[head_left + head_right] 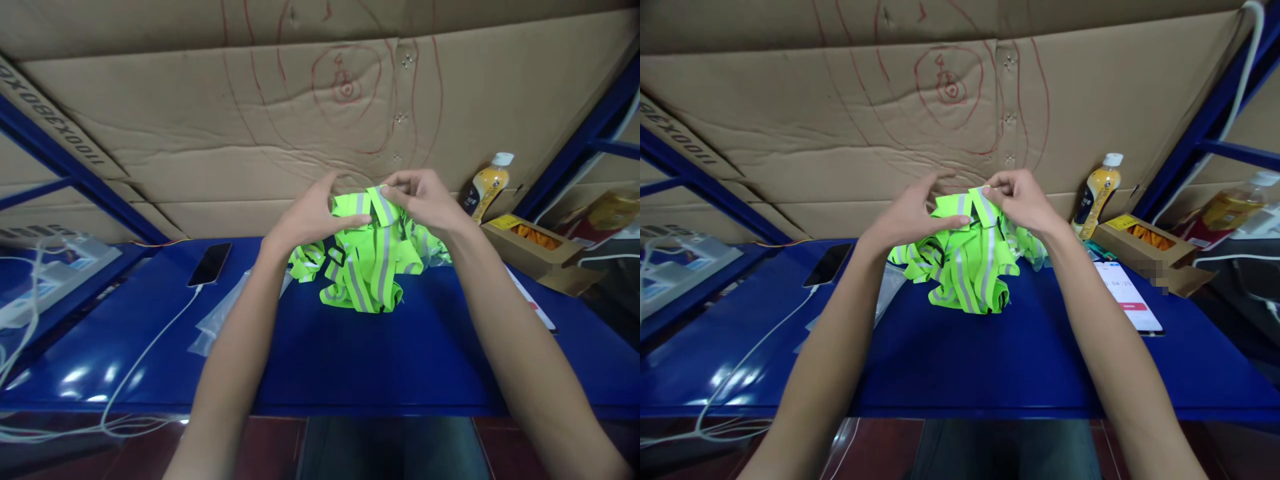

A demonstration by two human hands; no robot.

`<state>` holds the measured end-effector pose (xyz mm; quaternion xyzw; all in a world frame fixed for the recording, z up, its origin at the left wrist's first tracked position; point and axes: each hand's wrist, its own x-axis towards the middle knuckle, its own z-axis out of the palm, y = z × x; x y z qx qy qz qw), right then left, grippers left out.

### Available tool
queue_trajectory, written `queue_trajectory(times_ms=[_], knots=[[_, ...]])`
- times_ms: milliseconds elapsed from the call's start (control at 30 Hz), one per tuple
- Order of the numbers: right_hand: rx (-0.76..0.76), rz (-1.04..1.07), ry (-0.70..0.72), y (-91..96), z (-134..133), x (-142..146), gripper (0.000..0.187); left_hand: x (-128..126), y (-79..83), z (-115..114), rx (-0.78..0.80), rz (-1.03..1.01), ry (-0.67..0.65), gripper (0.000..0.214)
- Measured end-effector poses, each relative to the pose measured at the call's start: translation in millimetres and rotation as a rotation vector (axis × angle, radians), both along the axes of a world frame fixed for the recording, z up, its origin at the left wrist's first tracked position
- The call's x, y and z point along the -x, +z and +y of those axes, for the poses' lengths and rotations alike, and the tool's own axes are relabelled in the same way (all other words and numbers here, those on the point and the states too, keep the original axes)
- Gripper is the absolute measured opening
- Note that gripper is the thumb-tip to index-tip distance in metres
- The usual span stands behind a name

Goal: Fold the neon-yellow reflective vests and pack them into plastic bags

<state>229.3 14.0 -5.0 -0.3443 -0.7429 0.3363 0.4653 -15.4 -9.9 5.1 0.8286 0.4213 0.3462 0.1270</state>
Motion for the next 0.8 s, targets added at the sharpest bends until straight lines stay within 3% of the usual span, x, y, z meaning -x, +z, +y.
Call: queue_trajectory(times_ms=[67,233,400,500,633,700,800], knots=[[0.052,0.053,-0.030,-4.1,5,0,0.042,-4,3.7,-5,-0.157,0.091,-0.009,0.097],[0.141,0.108,-0.046,-7.4,8,2,0.048,-12,10.0,-13,-0.256,0.327,-0.161,0.054],[0.037,0.001,-0.080,-0.4,-1,3,0.056,-12,7.8,-9,-0.264,0.353,-0.040,0.028],[-0.133,-0.092,-0.093,8.0,-12,6,0.058,-12,6.2,-6,-0.313,0.335,0.015,0.028],[-0.336,-0.303,0.028,14.6,-20,8,0.047,-9,9.4,-8,-0.286,0.241,-0.026,0.021],[-0.352,-0.382,0.028,15.3,-20,6,0.033,-5,10.9,-8,-0.230,0.148,-0.035,0.026],[-0.212,-0.307,0.074,14.8,-17,-1,0.038,2,8.6,-2,-0.099,-0.061,-0.047,0.045]])
